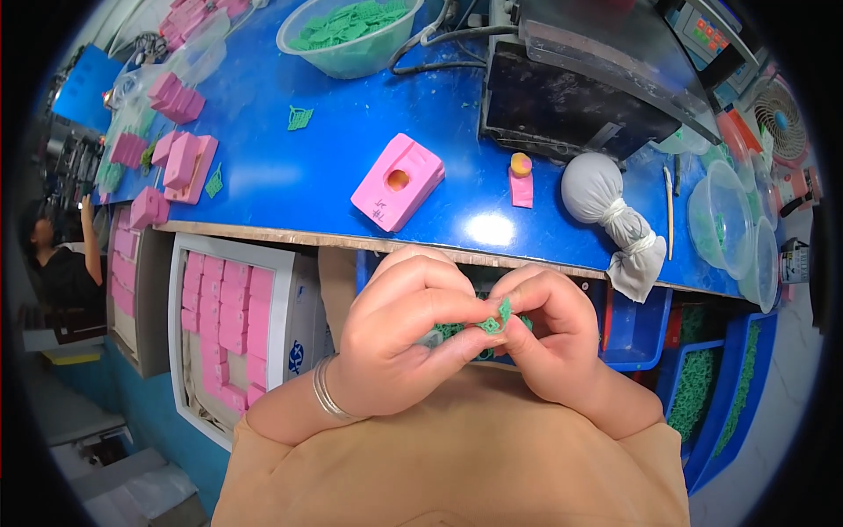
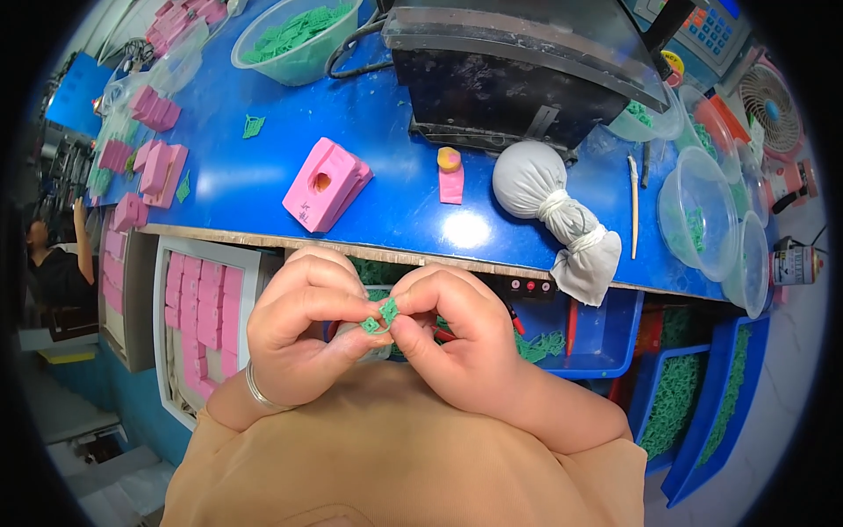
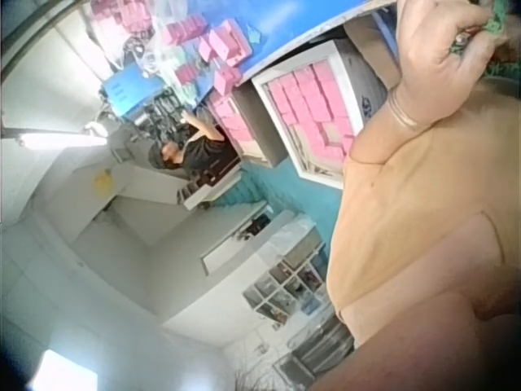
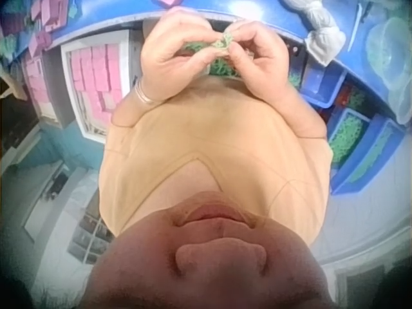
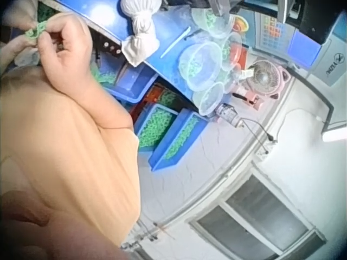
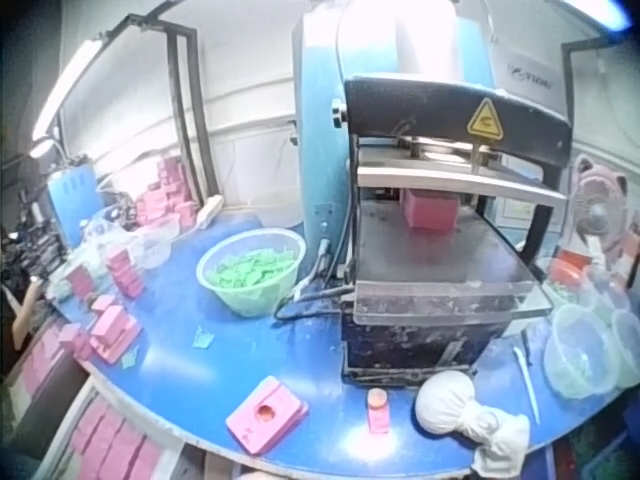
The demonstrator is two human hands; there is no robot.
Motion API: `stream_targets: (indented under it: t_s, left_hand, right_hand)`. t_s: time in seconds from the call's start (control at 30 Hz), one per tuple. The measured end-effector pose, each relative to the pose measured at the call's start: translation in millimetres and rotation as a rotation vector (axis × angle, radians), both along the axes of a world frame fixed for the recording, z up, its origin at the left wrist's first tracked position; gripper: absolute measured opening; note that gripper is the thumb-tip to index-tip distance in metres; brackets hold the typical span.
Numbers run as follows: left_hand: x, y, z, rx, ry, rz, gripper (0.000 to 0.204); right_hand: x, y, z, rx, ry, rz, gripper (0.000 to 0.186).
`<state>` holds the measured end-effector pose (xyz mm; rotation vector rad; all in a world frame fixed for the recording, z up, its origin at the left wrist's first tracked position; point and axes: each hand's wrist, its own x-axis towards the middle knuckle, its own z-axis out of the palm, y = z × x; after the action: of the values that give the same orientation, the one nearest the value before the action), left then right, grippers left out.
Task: Removing green plastic or wax jewelry rings from pink silicone molds and sorting them into bins.
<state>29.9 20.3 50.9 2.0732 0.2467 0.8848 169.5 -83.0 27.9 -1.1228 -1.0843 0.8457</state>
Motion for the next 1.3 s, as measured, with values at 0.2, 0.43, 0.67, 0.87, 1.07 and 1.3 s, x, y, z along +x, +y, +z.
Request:
stream_targets:
  t_s: [0.2, 0.43, 0.67, 0.87, 1.07, 1.3]
  left_hand:
    - [1.2, 0.1, -2.4, 0.009, -0.011, 0.013, 0.024]
    - [-0.1, 0.9, -5.0, -0.125, 0.010, -0.010, 0.027]
    - [-0.8, 0.0, -8.3, -0.148, 0.017, -0.055, 0.035]
    - [-0.4, 1.9, -9.3, -0.124, -0.012, -0.077, 0.031]
    - [-0.7, 1.4, -10.0, -0.129, -0.012, -0.077, 0.030]
    - [-0.6, 1.2, -13.0, -0.194, -0.035, -0.044, 0.030]
  right_hand:
    - [0.8, 3.7, -1.5, 0.050, -0.098, -0.025, 0.010]
    - [3.9, 4.9, 1.6, 0.153, -0.275, -0.090, 0.014]
    - [5.0, 6.3, 6.9, 0.164, -0.387, -0.043, 0.018]
    - [5.7, 7.5, 6.8, 0.211, -0.423, -0.059, 0.020]
    - [4.6, 6.6, 7.2, 0.215, -0.420, -0.083, 0.019]
    - [4.5, 6.8, 6.2, 0.201, -0.397, -0.085, 0.020]
